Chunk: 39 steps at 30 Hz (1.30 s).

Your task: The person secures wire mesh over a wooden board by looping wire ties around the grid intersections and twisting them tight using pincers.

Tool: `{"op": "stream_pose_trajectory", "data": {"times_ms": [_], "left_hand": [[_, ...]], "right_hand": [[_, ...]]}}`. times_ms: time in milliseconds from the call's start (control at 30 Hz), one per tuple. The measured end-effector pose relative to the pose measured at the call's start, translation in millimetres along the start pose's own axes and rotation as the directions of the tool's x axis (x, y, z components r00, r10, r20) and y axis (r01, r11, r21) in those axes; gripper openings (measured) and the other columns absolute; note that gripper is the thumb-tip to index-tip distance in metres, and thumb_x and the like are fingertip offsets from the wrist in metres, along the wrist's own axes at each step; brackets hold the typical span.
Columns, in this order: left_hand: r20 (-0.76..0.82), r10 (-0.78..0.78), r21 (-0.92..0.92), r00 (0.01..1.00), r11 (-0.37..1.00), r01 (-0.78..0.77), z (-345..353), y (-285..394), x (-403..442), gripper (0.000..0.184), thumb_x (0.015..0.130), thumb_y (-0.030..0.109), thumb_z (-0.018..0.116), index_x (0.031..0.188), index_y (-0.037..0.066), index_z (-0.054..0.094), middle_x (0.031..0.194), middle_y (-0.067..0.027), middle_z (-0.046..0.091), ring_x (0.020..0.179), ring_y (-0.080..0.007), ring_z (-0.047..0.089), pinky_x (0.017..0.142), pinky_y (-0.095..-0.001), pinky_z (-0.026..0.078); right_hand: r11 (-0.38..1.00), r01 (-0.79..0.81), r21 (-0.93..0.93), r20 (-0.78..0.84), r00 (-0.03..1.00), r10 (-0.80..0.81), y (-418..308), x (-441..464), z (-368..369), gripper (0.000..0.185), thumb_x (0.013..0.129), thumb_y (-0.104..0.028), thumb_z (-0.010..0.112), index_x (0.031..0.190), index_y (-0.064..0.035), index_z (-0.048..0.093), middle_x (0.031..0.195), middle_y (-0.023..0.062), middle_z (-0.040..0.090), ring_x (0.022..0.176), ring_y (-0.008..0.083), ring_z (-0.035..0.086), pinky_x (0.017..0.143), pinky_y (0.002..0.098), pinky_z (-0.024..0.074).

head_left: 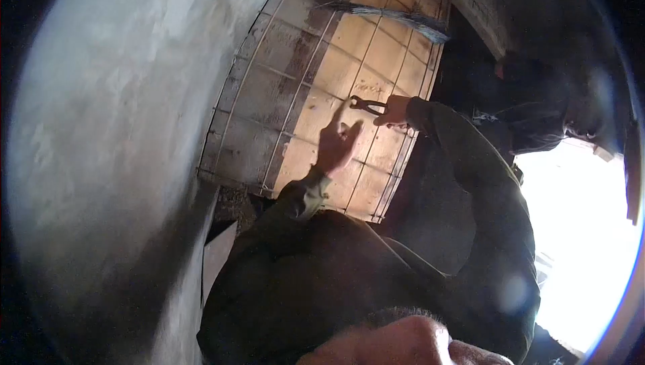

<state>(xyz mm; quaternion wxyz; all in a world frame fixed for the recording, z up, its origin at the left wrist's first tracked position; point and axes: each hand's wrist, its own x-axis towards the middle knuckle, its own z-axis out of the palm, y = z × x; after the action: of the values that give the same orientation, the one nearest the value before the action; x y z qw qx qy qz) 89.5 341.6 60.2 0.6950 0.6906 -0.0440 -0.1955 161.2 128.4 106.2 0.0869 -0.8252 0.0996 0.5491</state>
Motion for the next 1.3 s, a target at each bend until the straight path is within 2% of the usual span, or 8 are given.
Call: {"op": "stream_pose_trajectory", "data": {"times_ms": [267, 467, 533, 767, 967, 1033, 1200, 1300], "left_hand": [[0.264, 0.594, 0.737, 0.76, 0.384, -0.556, 35.3, -18.8, 70.4, 0.094, 0.066, 0.022, 0.071, 0.14, -0.002, 0.019, 0.112, -0.0249, 0.049, 0.103, -0.0393, 0.051, 0.088, -0.0487, 0.039], [0.455, 0.272, 0.405, 0.848, 0.784, -0.47, 53.5, -23.8, 94.0, 0.078, 0.072, 0.02, 0.067, 0.136, 0.0, 0.025, 0.095, -0.0211, 0.06, 0.083, -0.0354, 0.061, 0.068, -0.0451, 0.048], [0.378, 0.307, 0.467, 0.874, 0.752, -0.466, 55.8, -26.1, 97.0, 0.078, 0.072, 0.012, 0.067, 0.137, 0.009, 0.024, 0.078, -0.0124, 0.061, 0.068, -0.03, 0.061, 0.059, -0.0411, 0.049], [0.24, 0.442, 0.444, 0.864, 0.742, -0.503, 57.5, -28.2, 88.4, 0.061, 0.074, 0.007, 0.061, 0.13, 0.001, 0.036, 0.095, -0.0174, 0.058, 0.085, -0.031, 0.058, 0.07, -0.0398, 0.048], [0.151, 0.62, 0.563, 0.77, 0.586, -0.583, 59.7, -32.9, 71.8, 0.071, 0.076, 0.007, 0.058, 0.139, 0.0, 0.026, 0.093, -0.0151, 0.053, 0.087, -0.029, 0.051, 0.079, -0.0383, 0.044], [0.173, 0.635, 0.563, 0.753, 0.564, -0.605, 62.6, -38.6, 76.0, 0.068, 0.079, 0.009, 0.054, 0.141, 0.006, 0.026, 0.092, -0.0137, 0.052, 0.087, -0.0288, 0.052, 0.079, -0.0401, 0.043], [0.241, 0.519, 0.503, 0.82, 0.656, -0.563, 61.7, -35.4, 91.0, 0.042, 0.082, 0.009, 0.05, 0.124, 0.01, 0.046, 0.095, -0.0132, 0.056, 0.087, -0.0306, 0.056, 0.079, -0.0404, 0.044], [0.361, 0.351, 0.204, 0.864, 0.874, -0.441, 56.7, -34.8, 108.8, 0.029, 0.076, 0.01, 0.057, 0.104, 0.007, 0.052, 0.095, -0.0114, 0.057, 0.091, -0.0318, 0.056, 0.081, -0.0405, 0.045]], "right_hand": [[0.991, -0.02, 0.131, 0.193, 0.981, -0.006, 5.9, 6.2, -1.0, 0.033, 0.073, -0.027, 0.073, 0.058, -0.0028, 0.057, 0.051, 0.0062, 0.056, 0.041, 0.0151, 0.051, 0.039, 0.0305, 0.0431], [0.999, 0.012, 0.037, -0.117, 0.993, -0.008, -11.0, -31.7, 12.8, 0.049, 0.072, -0.019, 0.068, 0.112, -0.0014, 0.045, 0.066, 0.0099, 0.058, 0.052, 0.0215, 0.059, 0.045, 0.0343, 0.0466], [0.831, -0.067, -0.553, -0.618, 0.702, -0.354, -10.9, -48.5, 27.4, 0.041, 0.073, -0.029, 0.07, 0.096, -0.0009, 0.051, 0.077, 0.0119, 0.06, 0.062, 0.0245, 0.062, 0.052, 0.0383, 0.0497], [0.562, -0.088, -0.823, -0.522, 0.508, -0.685, -17.1, -77.8, 23.3, 0.033, 0.084, -0.037, 0.057, 0.092, -0.0051, 0.054, 0.084, 0.0085, 0.057, 0.073, 0.0261, 0.059, 0.059, 0.0376, 0.0504], [0.57, 0.07, -0.818, -0.285, 0.813, -0.508, -14.2, -59.3, 0.5, 0.028, 0.09, -0.032, 0.051, 0.098, -0.0071, 0.058, 0.075, 0.0082, 0.055, 0.065, 0.0183, 0.059, 0.052, 0.0323, 0.0492], [0.983, 0.116, -0.142, 0.032, 0.993, -0.112, -28.0, -62.4, -29.5, 0.031, 0.094, -0.028, 0.045, 0.095, 0.0015, 0.056, 0.063, 0.0126, 0.058, 0.051, 0.02, 0.059, 0.047, 0.0362, 0.0512], [0.997, 0.061, -0.051, -0.079, 0.995, -0.065, -19.1, -67.3, -22.1, 0.031, 0.092, -0.031, 0.05, 0.092, -0.0005, 0.053, 0.063, 0.0125, 0.059, 0.05, 0.0211, 0.06, 0.049, 0.0373, 0.051], [0.691, 0.08, -0.719, -0.499, 0.633, -0.592, -16.3, -75.1, -8.1, 0.032, 0.088, -0.037, 0.054, 0.091, -0.005, 0.056, 0.067, 0.0137, 0.06, 0.068, 0.0341, 0.062, 0.066, 0.0445, 0.0493]]}}
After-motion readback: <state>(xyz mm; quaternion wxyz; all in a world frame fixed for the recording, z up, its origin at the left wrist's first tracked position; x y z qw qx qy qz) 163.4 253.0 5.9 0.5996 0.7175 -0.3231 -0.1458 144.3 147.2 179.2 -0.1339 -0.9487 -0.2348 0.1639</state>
